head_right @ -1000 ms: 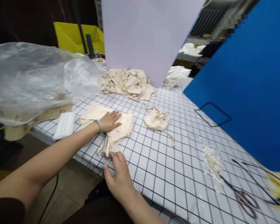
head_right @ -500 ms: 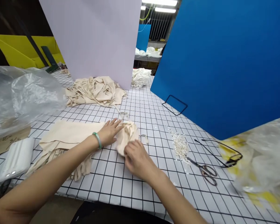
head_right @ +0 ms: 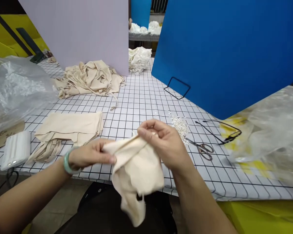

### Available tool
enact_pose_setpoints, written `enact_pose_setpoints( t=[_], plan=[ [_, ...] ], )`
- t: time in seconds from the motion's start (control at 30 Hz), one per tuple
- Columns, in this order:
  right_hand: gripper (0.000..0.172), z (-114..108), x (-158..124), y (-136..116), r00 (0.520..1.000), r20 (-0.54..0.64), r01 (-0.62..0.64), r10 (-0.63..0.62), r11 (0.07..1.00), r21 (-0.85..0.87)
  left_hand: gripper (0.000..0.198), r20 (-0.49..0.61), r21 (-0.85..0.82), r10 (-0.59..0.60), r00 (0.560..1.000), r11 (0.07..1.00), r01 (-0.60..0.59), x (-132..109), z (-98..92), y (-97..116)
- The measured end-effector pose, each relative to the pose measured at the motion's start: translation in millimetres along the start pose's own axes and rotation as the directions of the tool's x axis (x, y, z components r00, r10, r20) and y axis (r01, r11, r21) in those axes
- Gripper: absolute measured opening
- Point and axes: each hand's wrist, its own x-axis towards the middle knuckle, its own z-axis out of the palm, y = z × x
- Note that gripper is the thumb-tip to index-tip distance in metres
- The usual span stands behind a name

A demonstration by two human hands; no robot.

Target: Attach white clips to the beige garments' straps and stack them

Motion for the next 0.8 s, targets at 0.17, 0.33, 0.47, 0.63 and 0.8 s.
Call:
enact_pose_setpoints(
  t=[0.17, 0.33, 0.47, 0.63, 0.8],
  plan=[
    [0.034, -36, 30, 39, 0.919, -0.274, 0.083, -0.283, 0.82, -0.567, 0.025, -0.498, 0.46, 0.203, 0.843, 0.886, 0.059, 1, -36.6, -3],
    [0.023, -34, -4, 86, 0.96, -0.217, -0.006, -0.176, 0.764, -0.645, 0.02, -0.515, 0.793, 0.484, 0.708, 0.582, 0.178, -4, -19.1, -39],
    [0.027, 1, 2, 97, 0.957, -0.035, 0.143, -0.289, 0.57, -0.809, 0.041, -0.474, 0.877, 0.469, 0.745, 0.33, 0.35, 25, 6.2, -64],
    [0.026, 12, 48, 95, 0.961, 0.113, 0.194, -0.253, 0.322, -0.926, 0.004, -0.494, 0.868, 0.339, 0.801, 0.13, 0.48, 56, -1.6, -66],
    [0.025, -5, 51, 94, 0.972, 0.045, 0.132, -0.229, 0.382, -0.915, 0.016, -0.559, 0.827, 0.55, 0.621, 0.317, 0.464, 30, -21.7, -28]
  ],
)
